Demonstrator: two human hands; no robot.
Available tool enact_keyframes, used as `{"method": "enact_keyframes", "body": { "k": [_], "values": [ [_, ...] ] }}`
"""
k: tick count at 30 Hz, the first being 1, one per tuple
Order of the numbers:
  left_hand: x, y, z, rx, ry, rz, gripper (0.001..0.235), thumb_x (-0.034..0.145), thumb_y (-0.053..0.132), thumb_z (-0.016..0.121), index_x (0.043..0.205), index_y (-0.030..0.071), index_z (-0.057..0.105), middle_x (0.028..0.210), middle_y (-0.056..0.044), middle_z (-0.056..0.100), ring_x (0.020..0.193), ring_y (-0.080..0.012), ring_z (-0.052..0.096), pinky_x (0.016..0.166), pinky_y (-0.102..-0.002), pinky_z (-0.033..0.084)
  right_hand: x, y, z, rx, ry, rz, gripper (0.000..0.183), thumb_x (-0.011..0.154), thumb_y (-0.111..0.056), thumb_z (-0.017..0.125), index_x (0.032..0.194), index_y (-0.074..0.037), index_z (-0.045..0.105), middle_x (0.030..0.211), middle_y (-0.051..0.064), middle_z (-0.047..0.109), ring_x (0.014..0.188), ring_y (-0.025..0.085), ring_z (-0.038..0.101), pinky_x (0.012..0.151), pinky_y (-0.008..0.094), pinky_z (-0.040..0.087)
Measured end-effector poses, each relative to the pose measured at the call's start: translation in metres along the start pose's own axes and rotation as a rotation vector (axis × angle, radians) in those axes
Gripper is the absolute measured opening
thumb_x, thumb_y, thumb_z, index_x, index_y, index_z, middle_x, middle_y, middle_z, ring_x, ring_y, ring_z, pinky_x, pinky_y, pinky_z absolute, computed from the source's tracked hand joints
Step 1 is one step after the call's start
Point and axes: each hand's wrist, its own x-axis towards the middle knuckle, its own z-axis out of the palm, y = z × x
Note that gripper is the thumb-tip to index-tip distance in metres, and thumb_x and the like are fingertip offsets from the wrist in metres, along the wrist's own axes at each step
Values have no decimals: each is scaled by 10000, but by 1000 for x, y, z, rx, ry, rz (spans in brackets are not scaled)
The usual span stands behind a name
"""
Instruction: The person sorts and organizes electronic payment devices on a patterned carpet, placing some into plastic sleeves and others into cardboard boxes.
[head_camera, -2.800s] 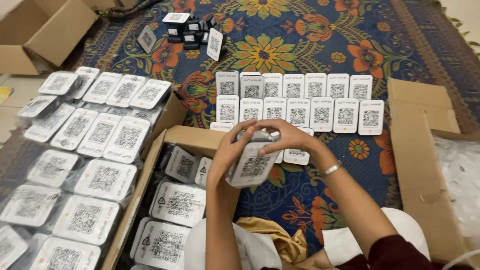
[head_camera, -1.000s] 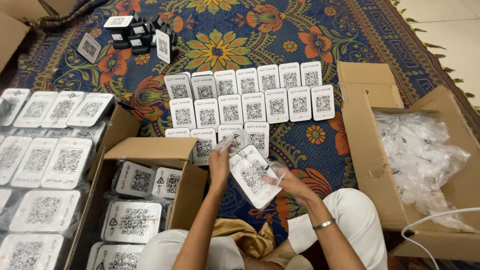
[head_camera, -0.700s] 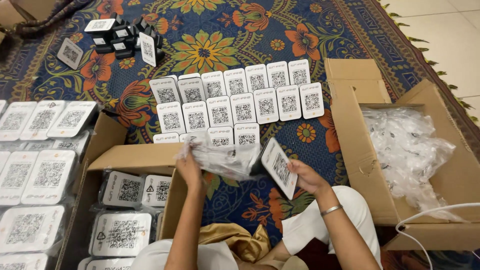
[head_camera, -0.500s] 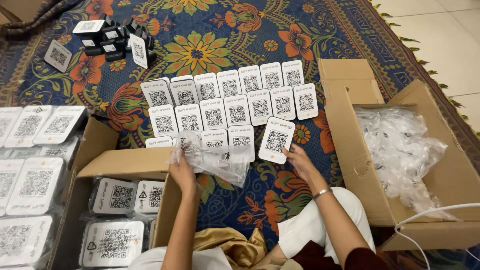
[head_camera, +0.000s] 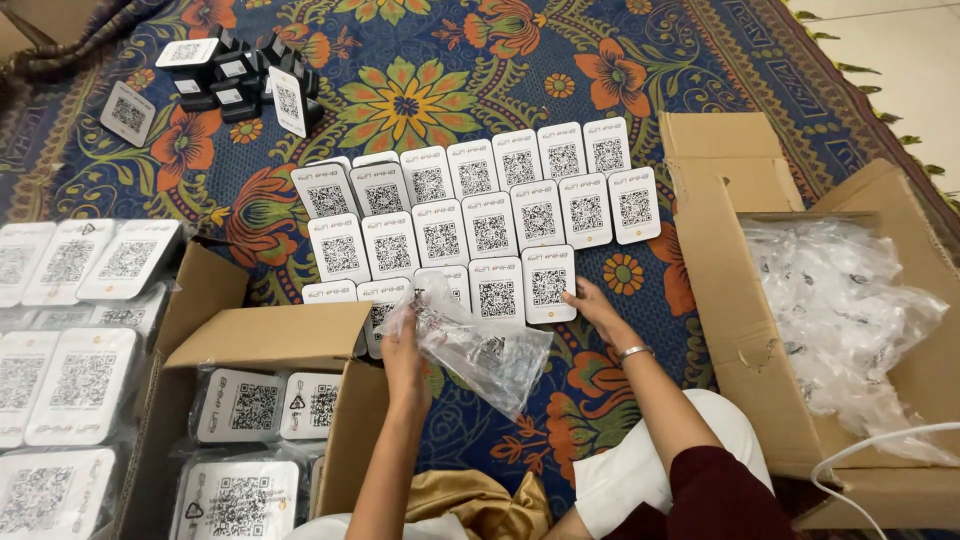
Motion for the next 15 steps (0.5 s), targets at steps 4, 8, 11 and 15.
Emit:
{"method": "enact_keyframes", "body": {
  "k": [4,8,11,15],
  "values": [
    [-1,0,2,-15,9,-62,431,1019,300,554,1348,30,621,1228,-82,699,1001,-193,685,811,-373,615,-33,-31,35,-605,371,-217,664,839,-234,793,1421,-48,534,1275,159,637,1161,252,646,995,360,528],
    [-4,7,7,-56,98,-12,407,1026,250,550,1374,43,596,1253,-86,699,1081,-175,678,890,-357,563,-147,-152,117,148,188,-51,846,910,-601,559,1612,-274,218,1570,159,302,1382,362,455,1041,522,484],
    [-17,11,15,75,131,197,469,982,142,526,1445,73,500,1330,-83,619,1141,-167,640,950,-337,524,-200,-203,163,521,-232,25,1032,853,-602,559,1626,-353,-76,1642,149,187,1412,397,434,1028,566,489],
    [-21,-27,9,392,-139,309,497,924,50,454,1414,39,537,1421,-105,600,1098,-217,665,931,-329,547,-184,-161,194,236,-212,-400,1042,903,-267,761,1613,-205,0,1618,219,259,1433,358,358,1127,487,374]
  ]
}}
